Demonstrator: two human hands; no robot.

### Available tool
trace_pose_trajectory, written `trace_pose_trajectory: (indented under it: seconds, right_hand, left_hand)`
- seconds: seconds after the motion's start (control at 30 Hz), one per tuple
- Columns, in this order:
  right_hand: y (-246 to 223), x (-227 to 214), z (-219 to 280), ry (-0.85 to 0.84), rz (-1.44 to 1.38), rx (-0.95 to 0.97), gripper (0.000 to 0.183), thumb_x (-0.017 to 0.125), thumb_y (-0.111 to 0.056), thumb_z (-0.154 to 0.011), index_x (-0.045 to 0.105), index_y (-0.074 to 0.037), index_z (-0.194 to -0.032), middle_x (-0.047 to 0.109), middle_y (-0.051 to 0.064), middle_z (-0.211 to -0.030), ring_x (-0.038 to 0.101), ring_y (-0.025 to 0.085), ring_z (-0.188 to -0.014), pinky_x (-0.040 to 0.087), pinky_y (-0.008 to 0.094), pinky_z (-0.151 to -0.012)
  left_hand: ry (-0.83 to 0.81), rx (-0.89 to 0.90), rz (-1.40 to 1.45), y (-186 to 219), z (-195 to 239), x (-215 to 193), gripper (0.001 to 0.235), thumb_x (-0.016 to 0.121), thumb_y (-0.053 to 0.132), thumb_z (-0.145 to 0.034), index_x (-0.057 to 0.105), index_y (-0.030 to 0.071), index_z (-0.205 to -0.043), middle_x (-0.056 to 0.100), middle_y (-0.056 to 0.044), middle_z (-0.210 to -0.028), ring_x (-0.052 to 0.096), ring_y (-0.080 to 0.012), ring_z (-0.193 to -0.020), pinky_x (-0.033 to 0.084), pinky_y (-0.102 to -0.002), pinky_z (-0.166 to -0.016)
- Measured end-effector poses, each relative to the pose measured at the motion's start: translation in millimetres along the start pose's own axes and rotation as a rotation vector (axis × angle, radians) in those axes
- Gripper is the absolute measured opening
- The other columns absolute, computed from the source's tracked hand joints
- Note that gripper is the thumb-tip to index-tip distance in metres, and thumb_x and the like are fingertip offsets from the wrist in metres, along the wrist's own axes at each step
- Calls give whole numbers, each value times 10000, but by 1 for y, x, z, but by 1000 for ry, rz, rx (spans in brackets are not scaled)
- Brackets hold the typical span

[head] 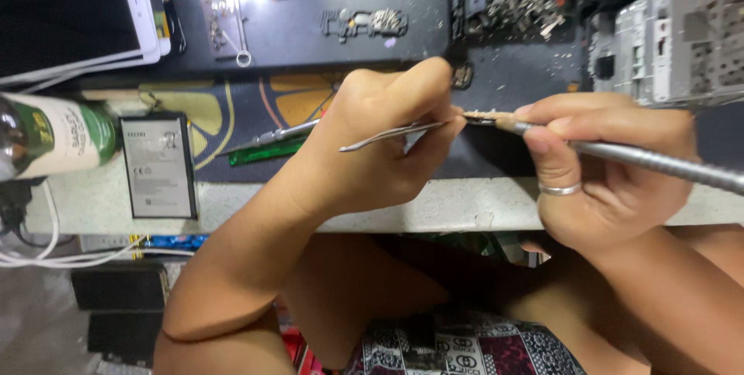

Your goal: The person uses a metal spudger and tweezers to pry and separate components from a disassembled smartphone chassis. They carefully lift a metal shielding plate and remove it from the device frame.

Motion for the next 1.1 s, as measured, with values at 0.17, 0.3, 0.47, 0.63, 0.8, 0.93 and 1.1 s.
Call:
trace_pose_trajectory:
  seconds: [0.17,0.3,0.47,0.63,0.8,0.93,1.1]
  right_hand:
    - [-3,1,-4,2,3,8,256,658,-15,-1082,410,15,-1143,697,234,-1002,734,217,-864,595,255,-762]
    - [-3,1,-4,-1,-7,13,251,662,-14,-1106,420,13,-1166,698,230,-997,735,218,-871,592,255,-780]
    - [-2,1,-6,-7,16,-3,248,663,4,-1103,421,22,-1155,699,225,-977,738,225,-856,596,259,-772]
    - [-3,2,-8,-1,3,0,250,659,8,-1101,416,26,-1156,698,224,-978,737,220,-858,595,255,-769]
    - [-3,2,-9,-6,8,-2,250,658,17,-1105,414,26,-1159,697,224,-968,741,223,-863,595,256,-766]
    - [-3,1,-5,-11,-5,6,252,654,18,-1120,405,25,-1163,695,227,-984,740,221,-870,599,258,-780]
    - [-2,-2,3,-24,-13,-2,266,655,5,-1108,398,16,-1177,697,239,-1009,741,219,-858,597,252,-765]
  left_hand:
    - [1,-17,37,-3,0,1,285,726,-25,-951,452,40,-905,646,-114,-803,685,-275,-673,517,-309,-600]
    - [6,-15,22,-2,0,0,282,735,-19,-952,464,36,-895,640,-116,-788,673,-274,-652,503,-316,-585]
    - [-5,-51,30,-5,-1,1,287,740,-22,-922,465,31,-859,618,-111,-736,650,-263,-640,483,-339,-594]
    - [-13,-55,60,-7,0,0,265,731,-30,-914,476,32,-878,636,-93,-754,669,-236,-659,496,-323,-611]
    - [-7,-53,72,-6,-2,0,248,723,-37,-912,486,31,-876,645,-83,-760,683,-227,-669,508,-315,-625]
    - [-38,-30,91,-7,-4,-2,235,724,-37,-923,503,27,-873,640,-87,-773,669,-233,-654,504,-317,-615]
    - [-148,123,103,-9,-3,-5,249,744,-34,-950,515,19,-868,620,-107,-819,639,-291,-718,494,-331,-631]
Point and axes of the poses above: each hand's wrist, its own z-axis away from the middle knuckle, its own x-axis out of the palm, y = z × x, the point moved 5 cm from there along -z, towards the middle knuckle
